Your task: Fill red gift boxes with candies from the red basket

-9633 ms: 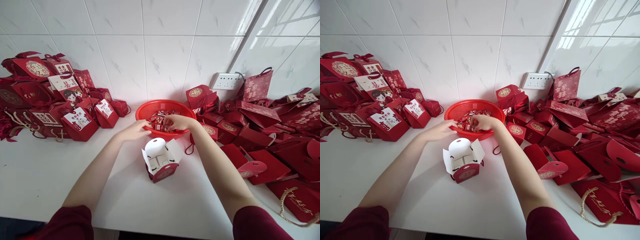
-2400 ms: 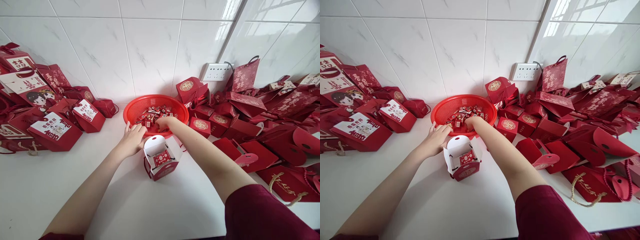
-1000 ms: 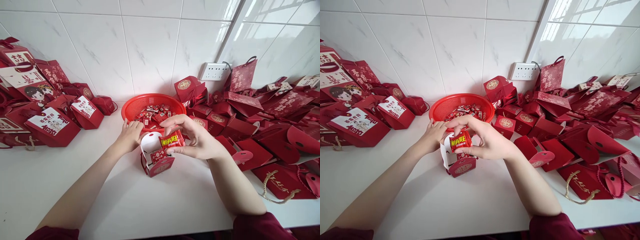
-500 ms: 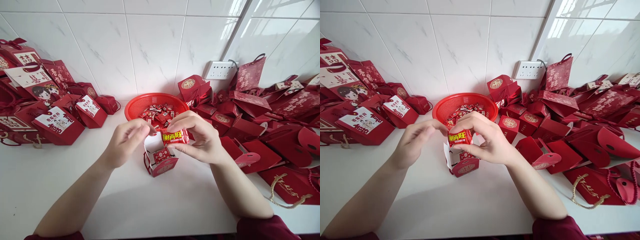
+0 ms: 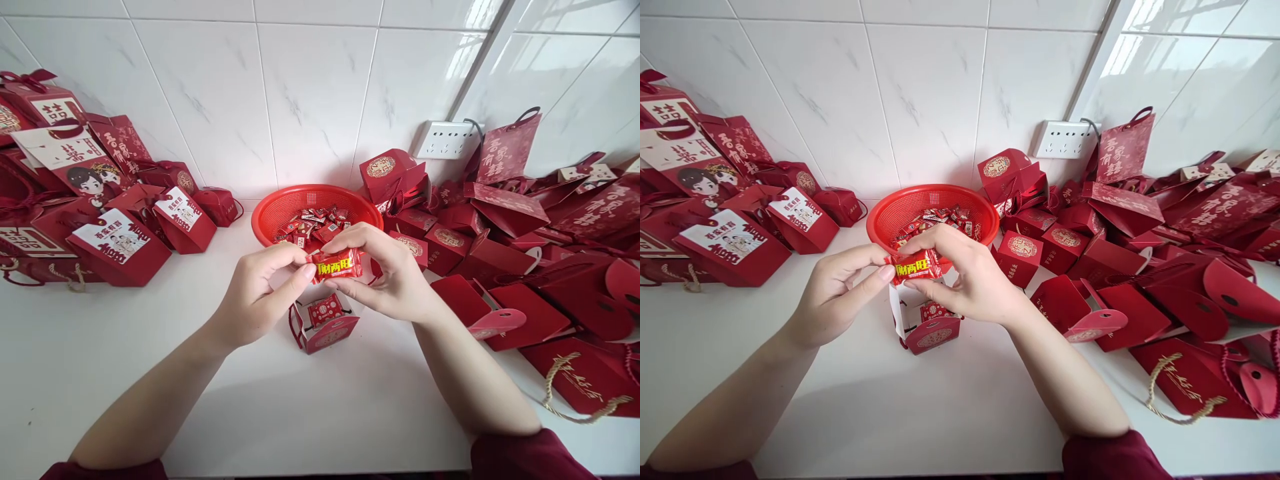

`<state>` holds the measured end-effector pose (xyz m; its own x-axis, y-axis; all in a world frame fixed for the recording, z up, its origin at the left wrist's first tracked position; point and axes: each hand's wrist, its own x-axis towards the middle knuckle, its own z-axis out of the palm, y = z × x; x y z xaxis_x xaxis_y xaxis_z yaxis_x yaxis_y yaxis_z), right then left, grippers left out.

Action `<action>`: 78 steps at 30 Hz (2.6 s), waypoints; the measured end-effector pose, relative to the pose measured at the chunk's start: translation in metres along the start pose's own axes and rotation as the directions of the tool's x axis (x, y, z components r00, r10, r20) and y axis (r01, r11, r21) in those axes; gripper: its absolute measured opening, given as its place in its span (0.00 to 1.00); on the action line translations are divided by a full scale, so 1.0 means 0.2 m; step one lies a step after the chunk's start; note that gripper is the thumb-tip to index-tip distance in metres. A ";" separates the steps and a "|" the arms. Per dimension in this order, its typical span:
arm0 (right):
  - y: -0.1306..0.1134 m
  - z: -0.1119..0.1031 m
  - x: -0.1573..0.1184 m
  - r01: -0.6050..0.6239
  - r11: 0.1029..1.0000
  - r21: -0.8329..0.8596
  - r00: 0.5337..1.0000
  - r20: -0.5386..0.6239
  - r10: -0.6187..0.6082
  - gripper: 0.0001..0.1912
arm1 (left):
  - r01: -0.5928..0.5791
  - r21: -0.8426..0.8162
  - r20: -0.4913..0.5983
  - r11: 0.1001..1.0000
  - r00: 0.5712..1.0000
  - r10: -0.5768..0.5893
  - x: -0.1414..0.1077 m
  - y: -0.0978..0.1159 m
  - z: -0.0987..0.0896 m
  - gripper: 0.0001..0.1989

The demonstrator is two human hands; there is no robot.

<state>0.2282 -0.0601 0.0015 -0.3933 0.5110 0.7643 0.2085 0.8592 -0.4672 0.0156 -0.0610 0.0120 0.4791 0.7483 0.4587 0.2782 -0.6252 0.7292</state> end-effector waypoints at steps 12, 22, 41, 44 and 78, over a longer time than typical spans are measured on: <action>0.03 -0.01 0.00 0.109 0.989 -0.098 0.994 0.031 -0.107 0.14 | 0.029 -0.080 0.069 0.996 0.997 -0.023 0.01 -0.01 -0.01 0.10; 0.02 -0.01 -0.01 0.131 0.975 -0.181 0.991 0.013 -0.131 0.12 | 0.057 -0.072 0.115 0.996 0.992 -0.048 0.00 -0.01 0.00 0.11; 0.00 -0.01 -0.01 0.160 0.757 -0.633 0.987 0.124 -0.105 0.07 | -0.017 0.123 0.022 0.992 1.000 0.014 0.02 -0.02 0.02 0.10; 0.00 0.00 -0.01 0.131 0.824 -0.552 0.989 0.127 -0.072 0.06 | -0.050 0.115 0.025 0.992 0.999 0.047 0.01 -0.02 0.02 0.09; 0.02 0.00 0.00 0.001 1.000 -0.029 0.996 0.084 0.001 0.13 | -0.331 0.581 -0.007 0.743 0.911 0.411 0.01 0.00 -0.04 0.09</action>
<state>0.2291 -0.0567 0.0008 -0.4670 0.5081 0.7237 0.2336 0.8602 -0.4532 0.0111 -0.0576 0.0173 0.5454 0.4265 0.7216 0.5322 -0.8413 0.0949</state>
